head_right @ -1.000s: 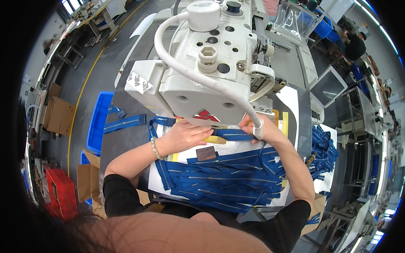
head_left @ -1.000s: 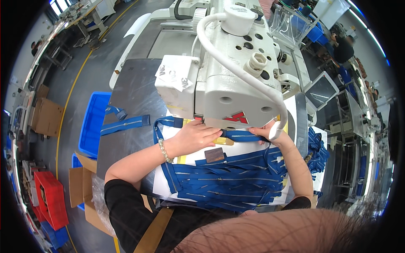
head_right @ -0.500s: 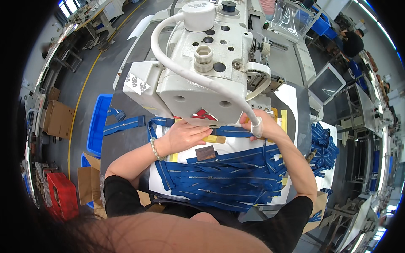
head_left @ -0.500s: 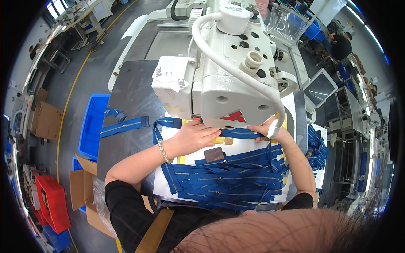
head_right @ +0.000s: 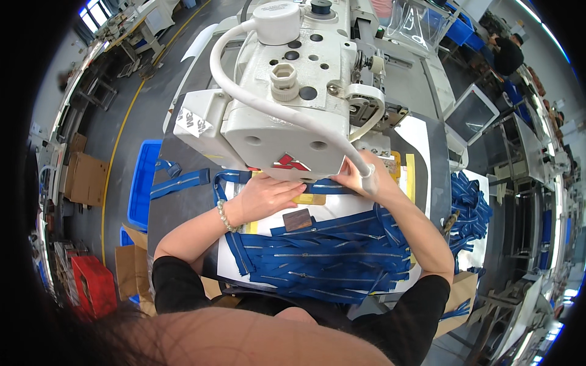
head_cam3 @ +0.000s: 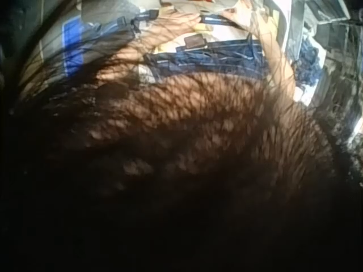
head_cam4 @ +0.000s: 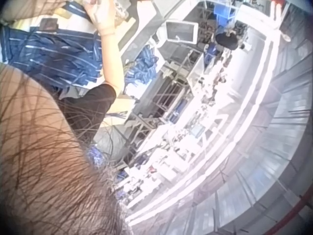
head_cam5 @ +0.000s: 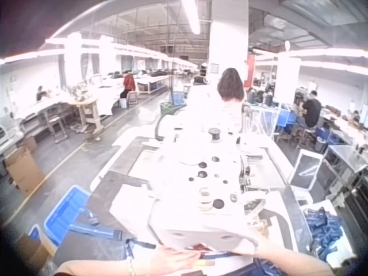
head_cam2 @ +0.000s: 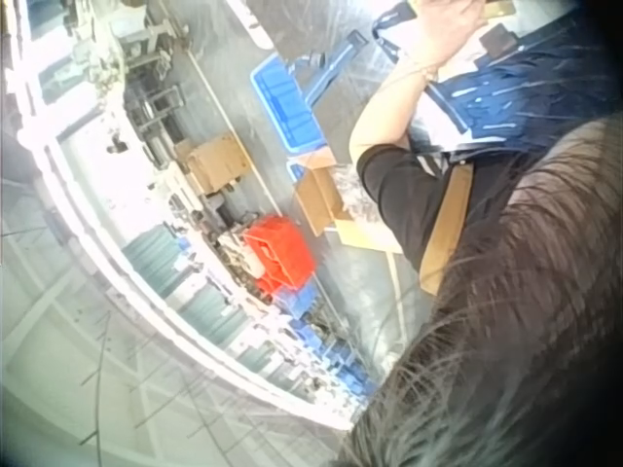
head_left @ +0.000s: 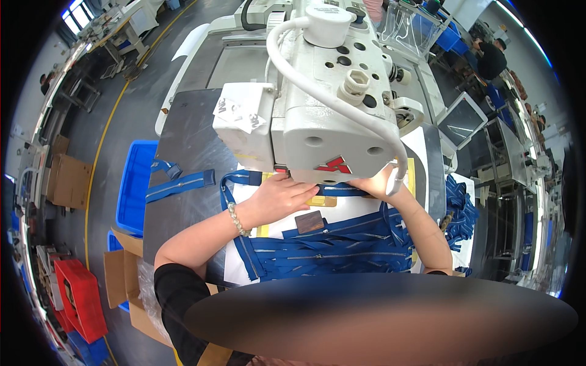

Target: The recorder uses an industrial sewing machine to sew together blue strips of material.

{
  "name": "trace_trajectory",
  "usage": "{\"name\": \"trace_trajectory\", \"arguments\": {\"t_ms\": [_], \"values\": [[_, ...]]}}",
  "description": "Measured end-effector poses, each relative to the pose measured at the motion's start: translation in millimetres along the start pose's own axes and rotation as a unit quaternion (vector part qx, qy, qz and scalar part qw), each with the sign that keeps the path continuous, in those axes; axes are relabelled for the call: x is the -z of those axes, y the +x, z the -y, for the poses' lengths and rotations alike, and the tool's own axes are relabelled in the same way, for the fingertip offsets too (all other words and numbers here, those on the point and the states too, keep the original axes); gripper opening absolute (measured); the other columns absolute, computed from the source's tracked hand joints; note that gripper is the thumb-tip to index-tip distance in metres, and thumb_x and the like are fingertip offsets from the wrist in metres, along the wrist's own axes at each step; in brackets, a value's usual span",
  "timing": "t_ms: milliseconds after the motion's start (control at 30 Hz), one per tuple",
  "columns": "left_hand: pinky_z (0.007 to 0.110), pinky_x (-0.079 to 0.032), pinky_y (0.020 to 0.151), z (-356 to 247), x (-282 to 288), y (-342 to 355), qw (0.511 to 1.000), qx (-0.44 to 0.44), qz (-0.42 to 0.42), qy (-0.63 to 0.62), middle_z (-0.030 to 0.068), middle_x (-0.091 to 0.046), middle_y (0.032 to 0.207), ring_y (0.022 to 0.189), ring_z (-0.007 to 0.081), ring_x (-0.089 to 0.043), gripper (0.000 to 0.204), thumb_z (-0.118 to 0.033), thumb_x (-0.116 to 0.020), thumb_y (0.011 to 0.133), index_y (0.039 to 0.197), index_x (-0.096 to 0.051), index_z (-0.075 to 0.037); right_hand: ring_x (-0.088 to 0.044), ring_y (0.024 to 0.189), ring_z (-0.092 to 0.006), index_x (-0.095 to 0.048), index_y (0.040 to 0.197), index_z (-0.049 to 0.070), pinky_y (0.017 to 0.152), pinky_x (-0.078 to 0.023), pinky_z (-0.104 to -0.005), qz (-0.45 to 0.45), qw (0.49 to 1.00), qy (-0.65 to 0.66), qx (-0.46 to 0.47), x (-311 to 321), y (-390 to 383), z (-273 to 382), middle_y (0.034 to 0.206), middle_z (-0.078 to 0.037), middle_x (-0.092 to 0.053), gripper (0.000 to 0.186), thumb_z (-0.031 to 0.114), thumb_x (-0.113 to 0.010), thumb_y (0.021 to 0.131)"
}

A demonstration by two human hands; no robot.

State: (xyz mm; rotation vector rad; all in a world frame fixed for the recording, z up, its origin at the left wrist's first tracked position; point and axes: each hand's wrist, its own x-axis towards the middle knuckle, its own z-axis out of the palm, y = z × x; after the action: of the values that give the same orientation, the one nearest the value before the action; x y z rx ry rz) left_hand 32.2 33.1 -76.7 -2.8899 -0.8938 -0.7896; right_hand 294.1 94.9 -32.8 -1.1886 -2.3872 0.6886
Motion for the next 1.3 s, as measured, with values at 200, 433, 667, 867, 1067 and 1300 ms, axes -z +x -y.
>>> {"name": "trace_trajectory", "arguments": {"t_ms": [200, 433, 667, 867, 1067, 1300], "values": [[0.032, -0.046, 0.091, -3.5, -0.8, -0.5, 1.000, 0.012, 0.013, 0.007, 0.0028, -0.066, 0.112, 0.106, 0.0162, -0.060, 0.040, -0.028, -0.069, 0.078, 0.112, -0.066, -0.007, -0.065, 0.077, -0.0292, -0.065, 0.101, 0.002, 0.070, -0.049, -0.0382, -0.066, 0.987, -0.103, 0.102, -8.1, 23.8, -24.6, 0.086, -0.016, -0.068, 0.030, 0.020, -0.068, 0.077], [0.032, -0.045, 0.090, -3.2, 1.4, 0.8, 1.000, -0.001, 0.009, 0.015, 0.0036, -0.066, 0.112, 0.106, 0.0172, -0.060, 0.040, -0.027, -0.068, 0.079, 0.113, -0.066, -0.006, -0.065, 0.078, -0.0224, -0.065, 0.101, 0.001, 0.070, -0.049, -0.0357, -0.121, 0.979, 0.160, 0.036, -20.3, 42.7, -33.8, 0.088, -0.012, -0.069, 0.029, 0.019, -0.069, 0.079], [0.033, -0.046, 0.089, -6.1, 1.5, -2.4, 1.000, 0.008, 0.006, 0.019, 0.0054, -0.065, 0.113, 0.105, 0.0179, -0.061, 0.043, -0.027, -0.069, 0.078, 0.114, -0.064, -0.005, -0.062, 0.082, -0.0139, -0.064, 0.103, -0.001, 0.072, -0.049, -0.0319, -0.136, 0.936, 0.325, -0.016, -15.0, 36.8, -6.4, 0.092, -0.008, -0.069, 0.030, 0.017, -0.071, 0.080], [0.032, -0.046, 0.090, -7.2, 0.5, -0.8, 1.000, 0.004, -0.004, 0.030, 0.0052, -0.064, 0.115, 0.106, 0.0179, -0.060, 0.043, -0.026, -0.069, 0.078, 0.115, -0.064, -0.004, -0.061, 0.095, -0.0272, -0.067, 0.103, 0.006, 0.086, -0.046, -0.0369, -0.074, 0.992, 0.100, 0.032, -7.7, -14.0, 9.3, 0.105, -0.012, -0.067, 0.028, 0.021, -0.071, 0.080], [0.032, -0.045, 0.090, -6.5, -3.2, -3.8, 0.999, 0.012, -0.008, 0.045, 0.0052, -0.063, 0.118, 0.109, 0.0162, -0.059, 0.042, -0.024, -0.068, 0.077, 0.114, -0.064, -0.004, -0.062, 0.089, -0.0150, -0.065, 0.115, 0.012, 0.069, -0.035, -0.0302, -0.026, 0.968, -0.151, 0.198, -13.5, -37.5, 29.5, 0.102, 0.001, -0.067, 0.050, 0.025, -0.078, 0.068], [0.033, -0.045, 0.090, -9.1, -0.2, -4.4, 0.999, 0.006, 0.007, 0.049, 0.0063, -0.064, 0.116, 0.106, 0.0146, -0.060, 0.038, -0.024, -0.066, 0.081, 0.113, -0.063, -0.005, -0.062, 0.089, -0.0223, -0.065, 0.113, 0.008, 0.075, -0.042, -0.0341, -0.014, 0.977, -0.107, 0.183, -14.8, -38.4, 16.0, 0.100, -0.005, -0.066, 0.046, 0.018, -0.077, 0.069]]}}
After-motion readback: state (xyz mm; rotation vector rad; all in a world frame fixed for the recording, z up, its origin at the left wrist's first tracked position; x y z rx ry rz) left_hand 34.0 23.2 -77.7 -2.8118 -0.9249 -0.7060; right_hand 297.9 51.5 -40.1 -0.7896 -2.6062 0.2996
